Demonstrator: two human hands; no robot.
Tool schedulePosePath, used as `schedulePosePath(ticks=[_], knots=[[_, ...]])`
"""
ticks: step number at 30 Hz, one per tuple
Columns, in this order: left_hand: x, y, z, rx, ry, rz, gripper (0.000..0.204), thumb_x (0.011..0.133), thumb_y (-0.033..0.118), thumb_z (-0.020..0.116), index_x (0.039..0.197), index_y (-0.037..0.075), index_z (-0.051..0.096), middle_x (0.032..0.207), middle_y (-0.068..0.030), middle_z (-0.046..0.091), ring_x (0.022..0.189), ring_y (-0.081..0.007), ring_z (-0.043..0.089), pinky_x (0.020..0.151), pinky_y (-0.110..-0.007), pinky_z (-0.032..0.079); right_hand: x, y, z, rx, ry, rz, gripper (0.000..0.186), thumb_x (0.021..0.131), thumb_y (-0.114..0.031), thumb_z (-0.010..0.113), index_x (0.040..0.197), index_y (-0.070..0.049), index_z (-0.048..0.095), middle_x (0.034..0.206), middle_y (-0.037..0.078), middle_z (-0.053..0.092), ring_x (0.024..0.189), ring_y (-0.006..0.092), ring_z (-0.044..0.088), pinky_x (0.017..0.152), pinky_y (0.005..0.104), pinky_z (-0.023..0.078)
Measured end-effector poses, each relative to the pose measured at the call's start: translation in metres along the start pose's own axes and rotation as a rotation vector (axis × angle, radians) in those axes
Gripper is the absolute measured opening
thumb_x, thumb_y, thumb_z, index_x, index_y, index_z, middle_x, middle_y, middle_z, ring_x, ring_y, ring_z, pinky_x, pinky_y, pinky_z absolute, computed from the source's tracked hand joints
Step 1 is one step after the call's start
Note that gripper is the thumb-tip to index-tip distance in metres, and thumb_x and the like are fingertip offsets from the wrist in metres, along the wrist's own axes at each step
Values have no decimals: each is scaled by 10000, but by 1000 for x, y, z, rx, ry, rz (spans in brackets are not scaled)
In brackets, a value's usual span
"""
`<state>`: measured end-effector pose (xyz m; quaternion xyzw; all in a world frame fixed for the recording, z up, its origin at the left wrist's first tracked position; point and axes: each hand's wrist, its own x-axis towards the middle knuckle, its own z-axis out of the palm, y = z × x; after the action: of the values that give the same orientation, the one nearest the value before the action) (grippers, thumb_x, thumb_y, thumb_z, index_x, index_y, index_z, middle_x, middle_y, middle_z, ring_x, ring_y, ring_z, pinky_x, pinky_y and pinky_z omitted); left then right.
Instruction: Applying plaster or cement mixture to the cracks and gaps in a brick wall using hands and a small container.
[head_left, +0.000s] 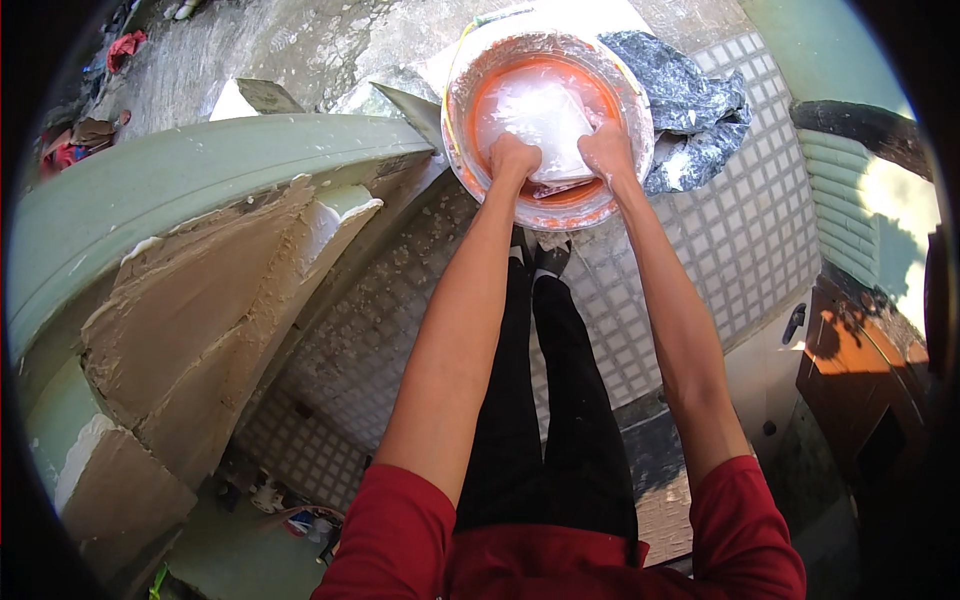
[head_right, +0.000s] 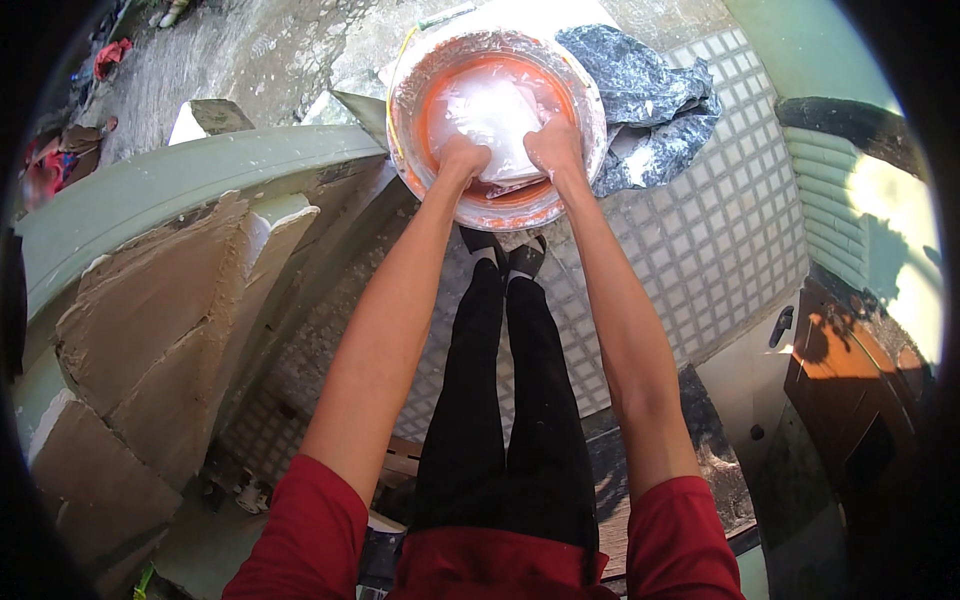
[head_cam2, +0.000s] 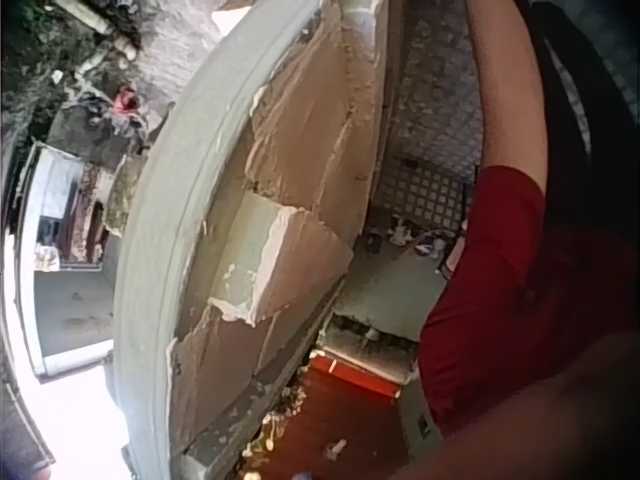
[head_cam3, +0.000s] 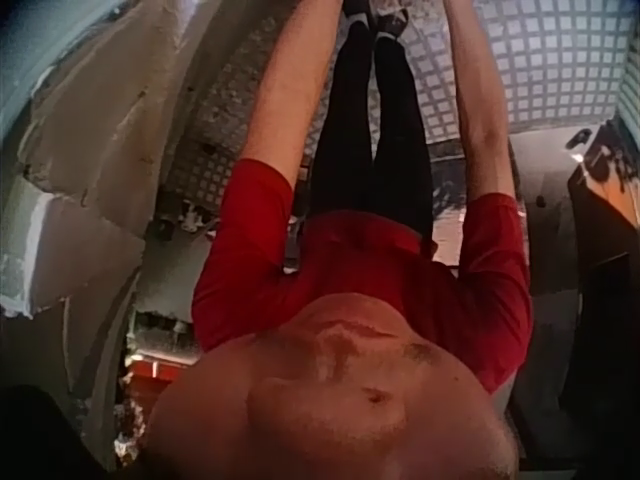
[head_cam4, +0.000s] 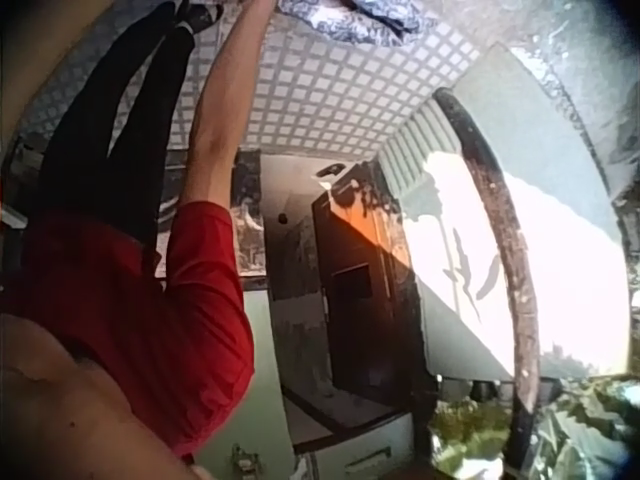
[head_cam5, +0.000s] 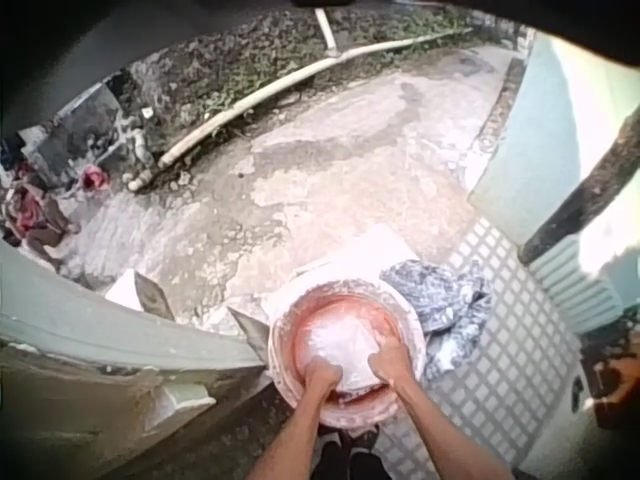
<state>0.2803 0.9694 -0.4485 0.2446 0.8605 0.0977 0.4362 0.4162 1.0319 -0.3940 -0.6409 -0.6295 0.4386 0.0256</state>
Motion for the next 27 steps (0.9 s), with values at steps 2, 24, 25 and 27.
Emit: schedulePosePath(ticks=[2, 24, 25, 27], knots=[[7, -3, 5, 47, 68, 28, 382, 695, 100, 581, 996, -134, 607, 991, -291, 629, 964, -362, 632, 776, -374, 508, -3, 2, 2, -3, 45, -16, 351, 686, -137, 565, 975, 44, 645, 986, 309, 615, 965, 422, 602, 853, 435, 467], [27, -1, 2, -212, 72, -57, 319, 727, 63, 538, 983, -110, 615, 947, -245, 603, 788, -302, 598, 620, -379, 449, 6, 7, 12, 48, 24, 40, 388, 680, -175, 536, 970, 56, 648, 924, 288, 637, 920, 400, 622, 826, 412, 473], [17, 5, 4, -291, -95, -139, 335, 719, 47, 549, 1013, -98, 618, 1104, -291, 590, 1029, -376, 602, 835, -392, 492, 11, 19, 15, 43, 30, 52, 388, 680, -175, 536, 970, 56, 648, 924, 288, 637, 920, 400, 622, 826, 412, 473], [9, 3, 4, -303, -56, -22, 335, 716, 45, 552, 1010, -99, 619, 1094, -298, 590, 1023, -385, 601, 837, -400, 489, 22, 30, 25, 223, 71, 79, 388, 680, -196, 535, 944, 63, 650, 909, 288, 639, 906, 395, 628, 816, 414, 470]])
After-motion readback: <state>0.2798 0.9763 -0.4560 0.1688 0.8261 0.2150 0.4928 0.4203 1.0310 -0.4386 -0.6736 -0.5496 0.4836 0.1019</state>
